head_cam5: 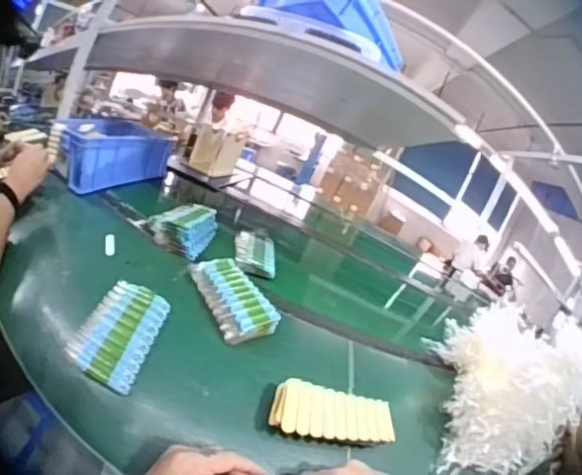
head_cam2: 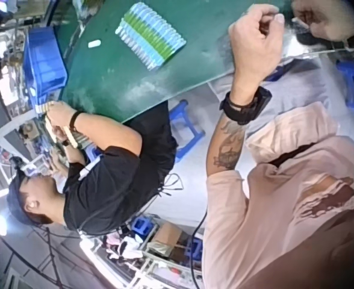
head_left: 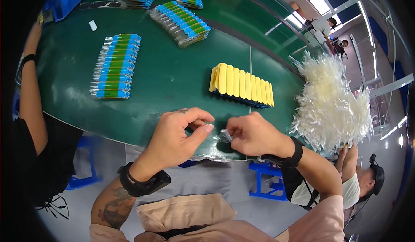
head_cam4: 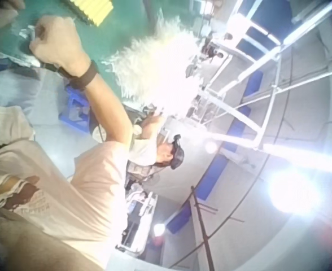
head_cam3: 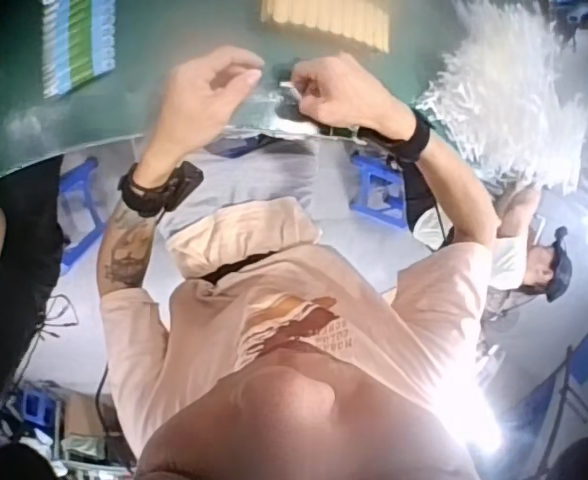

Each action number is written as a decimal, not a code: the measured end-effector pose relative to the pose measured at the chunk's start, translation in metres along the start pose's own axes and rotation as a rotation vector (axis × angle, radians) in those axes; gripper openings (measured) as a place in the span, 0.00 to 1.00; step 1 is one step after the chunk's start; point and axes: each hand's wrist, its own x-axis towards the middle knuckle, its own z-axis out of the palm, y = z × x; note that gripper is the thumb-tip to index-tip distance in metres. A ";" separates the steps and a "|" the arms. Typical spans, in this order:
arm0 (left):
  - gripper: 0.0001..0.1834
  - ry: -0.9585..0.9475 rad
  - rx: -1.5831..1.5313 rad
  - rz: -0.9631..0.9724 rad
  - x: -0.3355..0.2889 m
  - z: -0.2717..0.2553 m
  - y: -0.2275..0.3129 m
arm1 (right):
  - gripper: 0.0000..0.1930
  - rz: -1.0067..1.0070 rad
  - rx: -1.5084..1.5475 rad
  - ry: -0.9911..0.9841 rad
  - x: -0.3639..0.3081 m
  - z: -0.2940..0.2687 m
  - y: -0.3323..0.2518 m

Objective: The person picks up a strip of blue and green components and places it onto a clear adhesive sheet before pressing it down. They then place a row of yellow battery cells on top and wrap the adhesive sheet around the assembly.

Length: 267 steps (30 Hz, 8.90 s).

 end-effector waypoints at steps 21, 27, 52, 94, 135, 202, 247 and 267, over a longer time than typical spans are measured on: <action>0.10 0.014 0.035 0.109 0.003 -0.001 -0.002 | 0.02 -0.331 -0.151 0.578 -0.063 -0.014 0.036; 0.07 0.026 -0.065 -0.088 -0.007 -0.006 -0.001 | 0.08 -0.160 0.822 1.296 -0.218 -0.186 0.053; 0.08 0.005 -0.045 0.031 -0.002 -0.009 0.011 | 0.14 0.127 -0.337 1.142 -0.192 -0.183 0.081; 0.10 -0.128 1.165 0.020 0.002 -0.178 0.023 | 0.39 -0.474 -0.477 0.296 0.100 0.070 -0.111; 0.18 -0.532 0.384 0.220 -0.040 -0.010 0.058 | 0.07 -0.519 0.400 -0.123 -0.107 -0.041 -0.011; 0.28 -0.305 0.434 0.269 -0.010 0.015 0.026 | 0.11 -0.488 -0.901 0.138 -0.108 -0.036 0.113; 0.10 -0.140 0.048 -0.133 0.011 0.039 0.004 | 0.12 -0.164 -0.177 -0.043 -0.007 -0.011 -0.005; 0.13 -0.095 0.056 -0.084 0.014 0.043 0.001 | 0.18 -0.026 -0.156 -0.166 0.002 -0.031 0.008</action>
